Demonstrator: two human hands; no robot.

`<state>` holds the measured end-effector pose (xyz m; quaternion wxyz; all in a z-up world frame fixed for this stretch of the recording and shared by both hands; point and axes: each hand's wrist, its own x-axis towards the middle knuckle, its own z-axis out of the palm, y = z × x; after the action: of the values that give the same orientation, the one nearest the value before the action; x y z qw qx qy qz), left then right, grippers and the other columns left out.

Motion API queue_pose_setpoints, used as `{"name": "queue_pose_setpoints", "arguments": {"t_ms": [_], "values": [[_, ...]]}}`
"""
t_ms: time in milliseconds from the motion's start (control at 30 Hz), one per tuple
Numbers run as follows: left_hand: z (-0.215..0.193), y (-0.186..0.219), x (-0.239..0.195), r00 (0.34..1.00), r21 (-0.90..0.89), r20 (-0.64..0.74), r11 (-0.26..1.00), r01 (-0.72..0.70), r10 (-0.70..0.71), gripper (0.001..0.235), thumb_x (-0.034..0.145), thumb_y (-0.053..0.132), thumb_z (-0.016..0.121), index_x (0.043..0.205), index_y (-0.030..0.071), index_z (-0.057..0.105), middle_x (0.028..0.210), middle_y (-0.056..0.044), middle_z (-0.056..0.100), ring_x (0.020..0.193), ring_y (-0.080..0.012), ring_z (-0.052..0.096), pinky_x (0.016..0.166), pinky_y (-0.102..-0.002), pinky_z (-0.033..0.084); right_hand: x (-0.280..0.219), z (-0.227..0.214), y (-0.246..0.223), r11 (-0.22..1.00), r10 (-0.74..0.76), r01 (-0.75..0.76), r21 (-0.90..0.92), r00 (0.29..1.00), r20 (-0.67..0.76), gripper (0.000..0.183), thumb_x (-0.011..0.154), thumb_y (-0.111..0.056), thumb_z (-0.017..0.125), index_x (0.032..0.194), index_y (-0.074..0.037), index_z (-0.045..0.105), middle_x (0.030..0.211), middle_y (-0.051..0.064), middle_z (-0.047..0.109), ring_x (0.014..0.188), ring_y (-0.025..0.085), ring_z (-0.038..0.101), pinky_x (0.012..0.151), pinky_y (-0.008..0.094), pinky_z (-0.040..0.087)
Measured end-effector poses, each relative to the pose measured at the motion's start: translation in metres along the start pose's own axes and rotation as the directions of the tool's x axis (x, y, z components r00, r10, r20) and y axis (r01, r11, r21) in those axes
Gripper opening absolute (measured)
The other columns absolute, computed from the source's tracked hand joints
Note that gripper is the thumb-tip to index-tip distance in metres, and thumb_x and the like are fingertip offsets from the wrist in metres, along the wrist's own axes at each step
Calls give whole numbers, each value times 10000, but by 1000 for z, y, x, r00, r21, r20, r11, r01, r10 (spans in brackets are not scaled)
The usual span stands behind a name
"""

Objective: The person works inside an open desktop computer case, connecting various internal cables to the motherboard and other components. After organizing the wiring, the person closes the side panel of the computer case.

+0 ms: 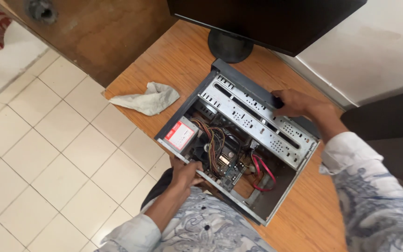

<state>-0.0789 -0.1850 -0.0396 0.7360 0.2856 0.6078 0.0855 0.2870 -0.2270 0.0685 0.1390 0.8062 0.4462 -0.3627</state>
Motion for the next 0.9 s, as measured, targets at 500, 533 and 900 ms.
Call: {"name": "queue_pose_setpoints", "arguments": {"t_ms": [500,533,900], "values": [[-7,-42,61,999,33,45,999,-5,4,433,765,10,655,1177,-52,534,914,-191,627,701,-298,685,536,-377,597,3,6,24,1000,2,-4,-7,981,-195,683,848,-386,737,1461,-164,530,1319,153,667,1219,353,624,1043,464,474],[-9,-34,48,999,34,41,999,-4,2,433,765,10,655,1177,-52,534,914,-191,627,701,-298,685,536,-377,597,-2,3,19,1000,0,-1,-6,981,-192,683,848,-386,737,1461,-164,530,1319,153,667,1219,353,624,1043,464,474],[-64,-54,28,983,-56,174,996,63,-53,466,732,-3,643,1184,40,538,1000,-83,621,922,-230,625,759,-444,536,-72,7,-11,994,-58,89,69,928,-368,671,777,-326,762,1400,-143,591,1093,207,757,1016,387,722,944,451,557]]}}
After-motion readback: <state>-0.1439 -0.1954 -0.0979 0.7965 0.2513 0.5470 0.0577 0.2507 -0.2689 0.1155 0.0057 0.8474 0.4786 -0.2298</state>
